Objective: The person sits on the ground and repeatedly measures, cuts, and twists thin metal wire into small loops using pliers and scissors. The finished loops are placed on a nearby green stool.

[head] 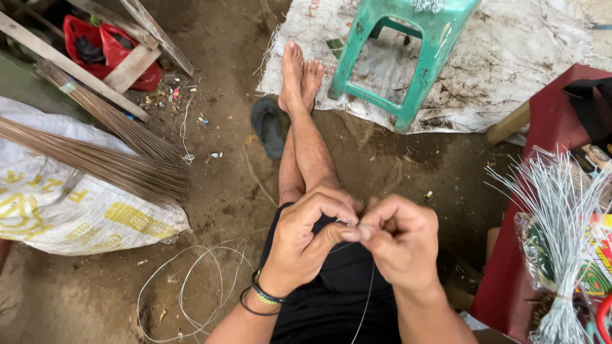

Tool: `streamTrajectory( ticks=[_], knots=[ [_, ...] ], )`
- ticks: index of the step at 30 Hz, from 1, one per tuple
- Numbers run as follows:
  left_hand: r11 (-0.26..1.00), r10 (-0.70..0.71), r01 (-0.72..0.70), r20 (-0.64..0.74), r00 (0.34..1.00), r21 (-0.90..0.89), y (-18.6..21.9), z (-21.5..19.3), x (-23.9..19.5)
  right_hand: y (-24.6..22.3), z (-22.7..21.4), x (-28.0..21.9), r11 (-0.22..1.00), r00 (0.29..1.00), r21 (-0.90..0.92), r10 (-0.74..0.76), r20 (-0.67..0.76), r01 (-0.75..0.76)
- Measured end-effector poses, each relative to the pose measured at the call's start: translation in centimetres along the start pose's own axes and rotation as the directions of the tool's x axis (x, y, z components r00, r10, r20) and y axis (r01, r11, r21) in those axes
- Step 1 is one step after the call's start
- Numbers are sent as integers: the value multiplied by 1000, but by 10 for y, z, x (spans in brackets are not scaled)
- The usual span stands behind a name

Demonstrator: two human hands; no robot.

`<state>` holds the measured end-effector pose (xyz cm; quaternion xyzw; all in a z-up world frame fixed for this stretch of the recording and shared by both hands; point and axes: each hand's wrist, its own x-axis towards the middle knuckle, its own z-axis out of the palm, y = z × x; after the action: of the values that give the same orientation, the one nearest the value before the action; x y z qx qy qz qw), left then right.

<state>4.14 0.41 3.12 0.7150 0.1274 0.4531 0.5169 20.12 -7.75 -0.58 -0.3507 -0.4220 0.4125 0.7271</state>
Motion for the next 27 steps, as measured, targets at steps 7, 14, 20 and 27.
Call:
streamTrajectory(
  ticks=[7,14,20,27],
  knots=[
    [985,-163,166,-67,984,44,0,-2,-16,0,11,-6,823,975,-544,-219,-32,167],
    [776,-497,411,-63,865,-478,-11,8,-20,4,10,3,713,934,-634,-356,41,299],
    [634,-380,363,135,915,-683,-16,-4,-11,3,-2,19,993,997,98,-70,30,67],
    [697,-238,217,66,969,-683,-32,-7,-4,3,2,26,851,970,467,195,145,-241]
  ],
)
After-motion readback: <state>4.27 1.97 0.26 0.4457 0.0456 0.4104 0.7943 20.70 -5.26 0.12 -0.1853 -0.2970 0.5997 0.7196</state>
